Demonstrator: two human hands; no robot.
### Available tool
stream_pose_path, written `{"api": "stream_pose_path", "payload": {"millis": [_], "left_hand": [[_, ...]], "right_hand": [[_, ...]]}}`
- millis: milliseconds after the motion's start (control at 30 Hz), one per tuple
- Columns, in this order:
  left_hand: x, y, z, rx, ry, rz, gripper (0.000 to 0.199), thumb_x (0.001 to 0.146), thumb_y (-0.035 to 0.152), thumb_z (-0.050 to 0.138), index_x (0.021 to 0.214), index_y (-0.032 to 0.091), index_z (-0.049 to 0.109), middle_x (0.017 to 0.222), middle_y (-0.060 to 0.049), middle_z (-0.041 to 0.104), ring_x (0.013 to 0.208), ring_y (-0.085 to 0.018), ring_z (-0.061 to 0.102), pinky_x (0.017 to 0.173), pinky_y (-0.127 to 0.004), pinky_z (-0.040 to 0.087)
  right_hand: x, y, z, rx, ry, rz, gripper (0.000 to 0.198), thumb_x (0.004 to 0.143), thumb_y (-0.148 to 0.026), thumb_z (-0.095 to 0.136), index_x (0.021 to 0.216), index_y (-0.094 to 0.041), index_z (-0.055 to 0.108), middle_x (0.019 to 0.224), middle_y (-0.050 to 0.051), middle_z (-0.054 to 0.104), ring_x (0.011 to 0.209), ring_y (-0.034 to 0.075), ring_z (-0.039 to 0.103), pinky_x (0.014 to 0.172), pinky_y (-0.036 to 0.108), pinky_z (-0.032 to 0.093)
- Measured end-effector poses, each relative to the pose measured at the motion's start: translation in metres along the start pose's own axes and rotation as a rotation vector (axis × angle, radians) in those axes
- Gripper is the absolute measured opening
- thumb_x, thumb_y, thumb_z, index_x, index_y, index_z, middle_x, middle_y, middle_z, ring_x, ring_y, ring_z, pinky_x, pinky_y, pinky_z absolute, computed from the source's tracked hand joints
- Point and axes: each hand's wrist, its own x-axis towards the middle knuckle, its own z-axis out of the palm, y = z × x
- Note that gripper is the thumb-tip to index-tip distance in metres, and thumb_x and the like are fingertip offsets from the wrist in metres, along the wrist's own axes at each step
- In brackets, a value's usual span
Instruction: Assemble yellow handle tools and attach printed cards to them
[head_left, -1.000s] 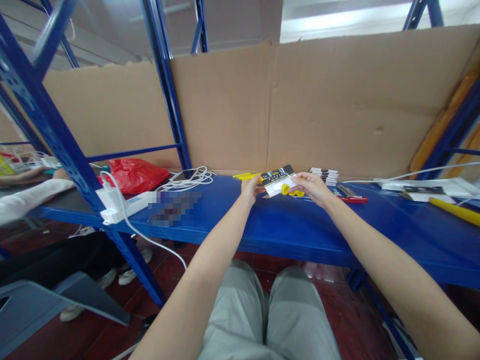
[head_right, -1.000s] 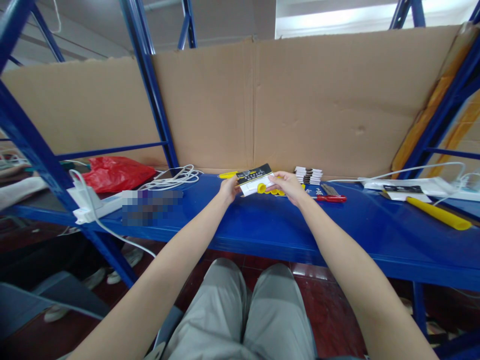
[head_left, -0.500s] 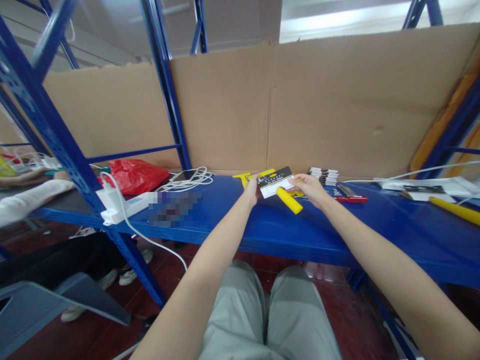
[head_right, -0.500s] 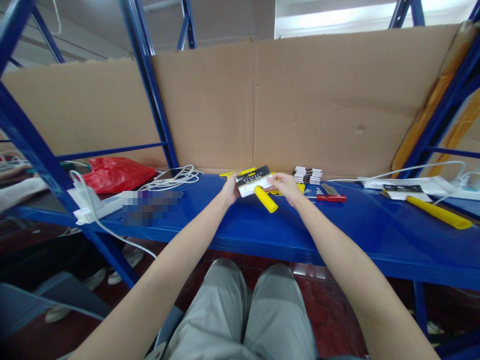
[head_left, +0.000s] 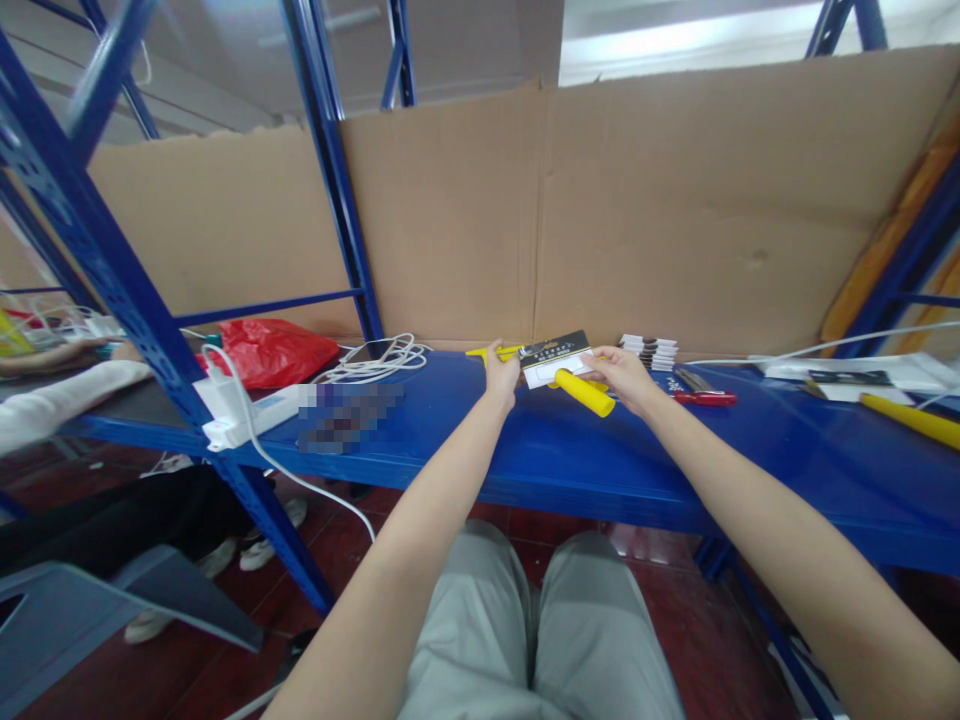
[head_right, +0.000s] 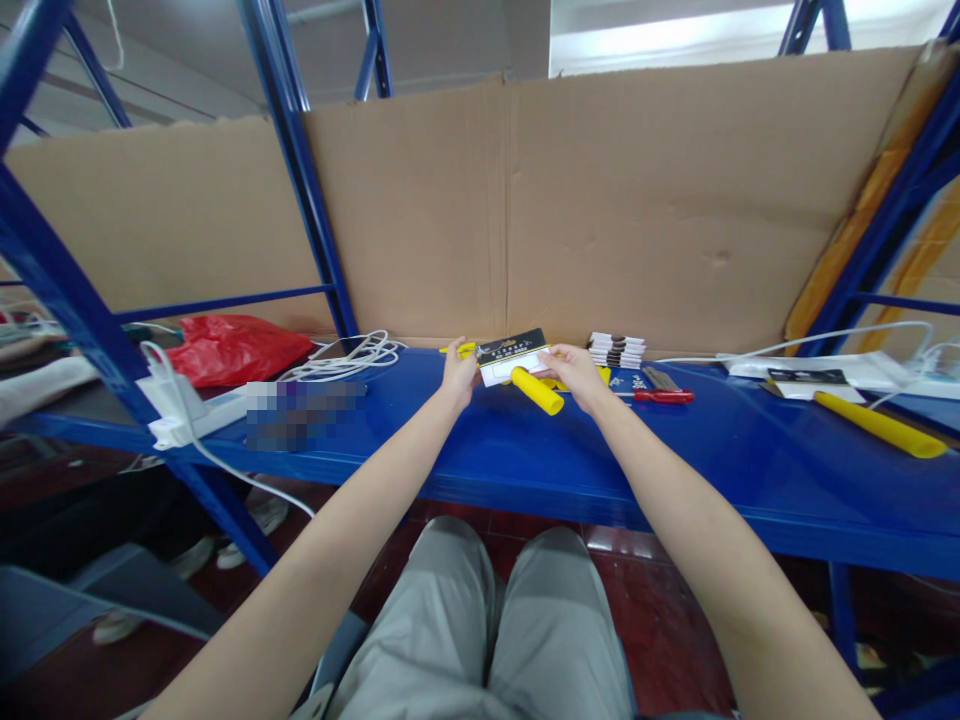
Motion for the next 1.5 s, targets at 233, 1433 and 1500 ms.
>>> {"api": "stream_pose_path", "payload": {"millis": [233, 1433, 1500], "left_hand": [[0.001, -0.004, 0.005, -0.035, -0.149, -0.052, 0.024, 0.079, 0.003, 0.048, 0.086, 0.02, 0.063, 0.078, -0.003, 0.068, 0.068, -0.017, 0.068, 0.069, -0.032, 0.055], [0.019, -0.024, 0.0, 0.147, -0.488, 0.112, 0.02, 0.066, 0.005, 0.071, 0.085, 0.011, 0.068, 0.08, -0.004, 0.071, 0.068, -0.011, 0.063, 0.069, -0.022, 0.05], [0.022, -0.025, -0.001, 0.179, -0.48, 0.128, 0.018, 0.065, 0.005, 0.072, 0.082, 0.011, 0.068, 0.077, -0.003, 0.07, 0.066, -0.011, 0.062, 0.068, -0.022, 0.05]], "right_hand": [[0.002, 0.001, -0.003, 0.0, -0.009, -0.04, 0.014, 0.075, -0.014, 0.07, 0.065, -0.018, 0.061, 0.07, 0.003, 0.071, 0.066, 0.016, 0.069, 0.07, 0.028, 0.06], [-0.007, -0.01, 0.006, 0.013, 0.213, 0.027, 0.022, 0.082, -0.001, 0.053, 0.067, -0.017, 0.055, 0.072, 0.001, 0.068, 0.059, 0.011, 0.068, 0.062, 0.02, 0.06], [-0.008, -0.011, 0.006, 0.007, 0.209, 0.044, 0.021, 0.083, -0.001, 0.053, 0.069, -0.017, 0.054, 0.072, 0.001, 0.068, 0.057, 0.01, 0.067, 0.061, 0.019, 0.059]]}}
